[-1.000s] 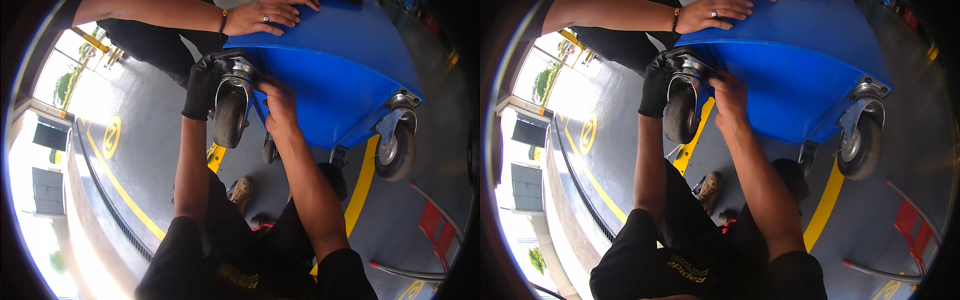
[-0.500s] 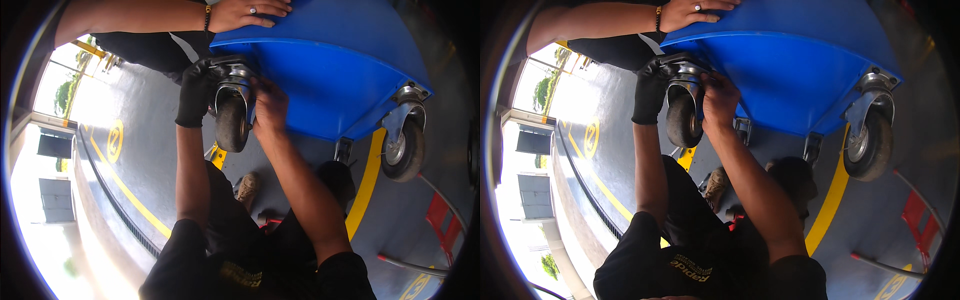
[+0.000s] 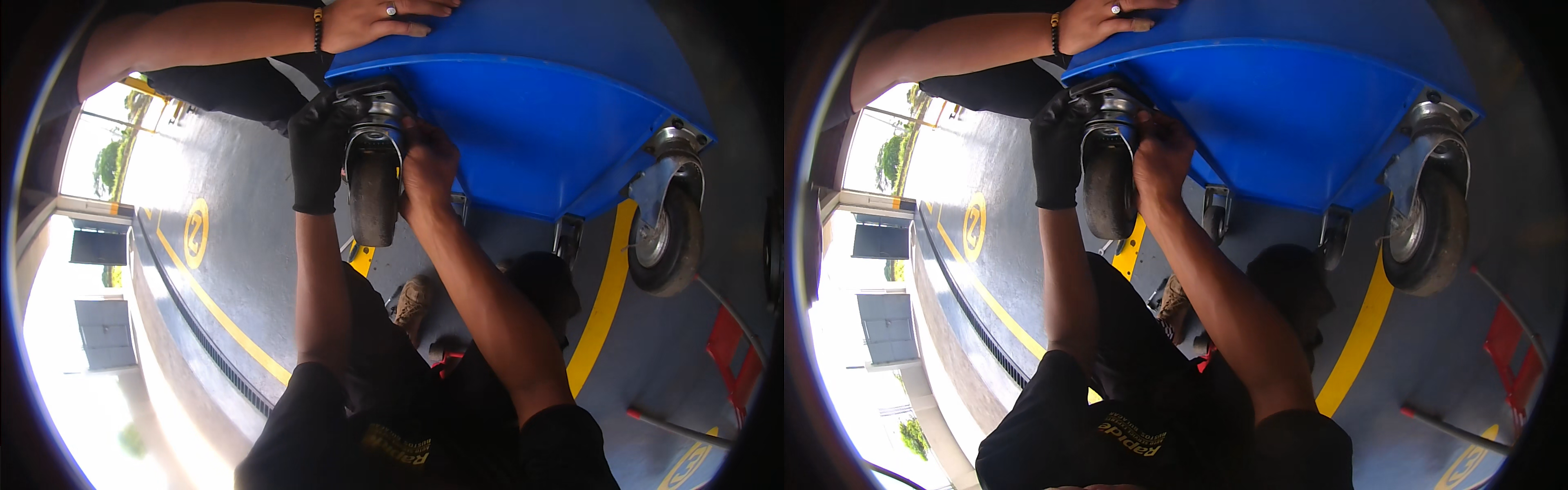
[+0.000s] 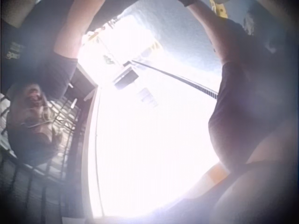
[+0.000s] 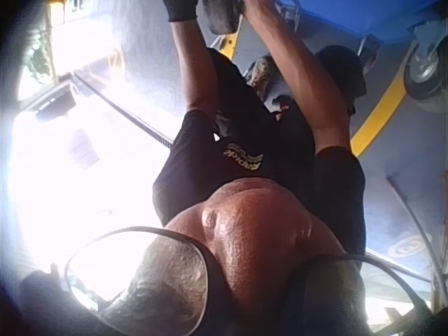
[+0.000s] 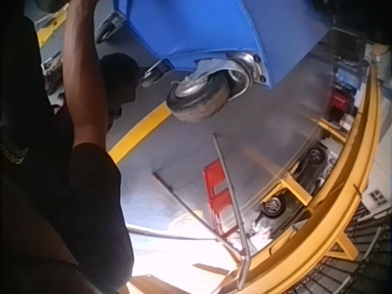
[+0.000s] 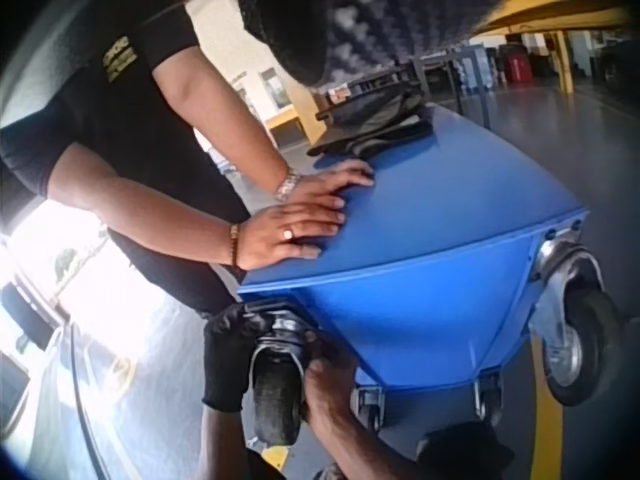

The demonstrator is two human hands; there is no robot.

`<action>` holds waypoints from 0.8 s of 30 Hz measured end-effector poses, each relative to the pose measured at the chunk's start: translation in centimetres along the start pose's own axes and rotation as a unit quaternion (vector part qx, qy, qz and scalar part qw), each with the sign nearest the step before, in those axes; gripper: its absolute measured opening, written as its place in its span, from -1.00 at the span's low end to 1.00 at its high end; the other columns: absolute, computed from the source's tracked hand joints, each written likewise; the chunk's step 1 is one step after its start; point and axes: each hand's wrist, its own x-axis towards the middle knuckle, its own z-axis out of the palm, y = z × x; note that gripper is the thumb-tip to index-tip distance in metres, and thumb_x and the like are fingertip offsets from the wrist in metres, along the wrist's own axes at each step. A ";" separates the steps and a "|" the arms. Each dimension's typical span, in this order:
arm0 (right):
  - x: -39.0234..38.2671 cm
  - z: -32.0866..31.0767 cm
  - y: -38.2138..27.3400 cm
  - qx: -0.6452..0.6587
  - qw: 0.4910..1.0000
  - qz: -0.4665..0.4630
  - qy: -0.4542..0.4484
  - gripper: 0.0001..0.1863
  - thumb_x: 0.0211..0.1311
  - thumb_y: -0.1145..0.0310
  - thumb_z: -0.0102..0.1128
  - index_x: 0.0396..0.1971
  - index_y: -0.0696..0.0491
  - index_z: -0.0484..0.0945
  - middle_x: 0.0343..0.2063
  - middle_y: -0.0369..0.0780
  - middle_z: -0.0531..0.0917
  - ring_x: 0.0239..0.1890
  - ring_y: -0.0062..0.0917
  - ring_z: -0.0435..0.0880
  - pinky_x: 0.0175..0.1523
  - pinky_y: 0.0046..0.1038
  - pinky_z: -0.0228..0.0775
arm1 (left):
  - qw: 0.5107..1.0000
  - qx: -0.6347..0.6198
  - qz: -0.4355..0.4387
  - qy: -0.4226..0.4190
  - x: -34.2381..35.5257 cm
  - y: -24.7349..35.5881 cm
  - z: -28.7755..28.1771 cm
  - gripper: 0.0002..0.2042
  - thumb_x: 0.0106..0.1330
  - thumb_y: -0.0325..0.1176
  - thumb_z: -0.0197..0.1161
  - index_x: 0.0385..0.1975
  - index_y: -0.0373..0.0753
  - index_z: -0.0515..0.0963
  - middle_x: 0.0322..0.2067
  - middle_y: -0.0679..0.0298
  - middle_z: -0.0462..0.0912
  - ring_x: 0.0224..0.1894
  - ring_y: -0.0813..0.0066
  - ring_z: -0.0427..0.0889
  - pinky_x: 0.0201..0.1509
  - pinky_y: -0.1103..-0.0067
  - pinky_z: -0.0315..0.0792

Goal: The person sits on the floor and uses a wrench to loosen and remove a caster wheel from a blue rolling cart. They then reattach the wheel and tighten it back in place.

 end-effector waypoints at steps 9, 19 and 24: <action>-0.4 0.7 0.1 0.033 0.998 0.040 0.021 -0.82 0.32 0.44 0.24 -0.18 0.22 0.65 -0.28 -0.17 0.69 -0.25 -0.51 0.64 -0.09 -0.42 0.49 | 0.936 0.259 0.191 0.144 -1.1 1.8 0.4 -0.80 0.23 -0.52 0.31 -0.15 -0.32 0.69 -0.32 0.19 0.75 -0.34 0.54 0.69 -0.21 0.58 0.53; -0.8 1.5 1.4 0.066 0.997 -0.022 0.041 -0.79 0.34 0.49 0.19 -0.09 0.25 0.61 -0.25 -0.15 0.69 -0.24 -0.49 0.66 -0.08 -0.40 0.53 | 0.892 0.370 0.258 -0.003 -0.1 1.2 -1.9 -0.77 0.05 -0.47 0.35 -0.27 -0.10 0.76 -0.39 0.22 0.72 -0.39 0.31 0.69 -0.28 0.51 0.53; -1.0 1.6 0.6 0.136 0.990 0.040 -0.009 -0.81 0.37 0.48 0.17 -0.13 0.27 0.61 -0.30 -0.18 0.68 -0.34 -0.51 0.66 -0.20 -0.44 0.54 | 0.927 0.354 0.119 0.044 0.0 2.7 -0.6 -0.75 0.04 -0.39 0.37 -0.23 -0.07 0.75 -0.35 0.21 0.72 -0.35 0.26 0.70 -0.27 0.45 0.55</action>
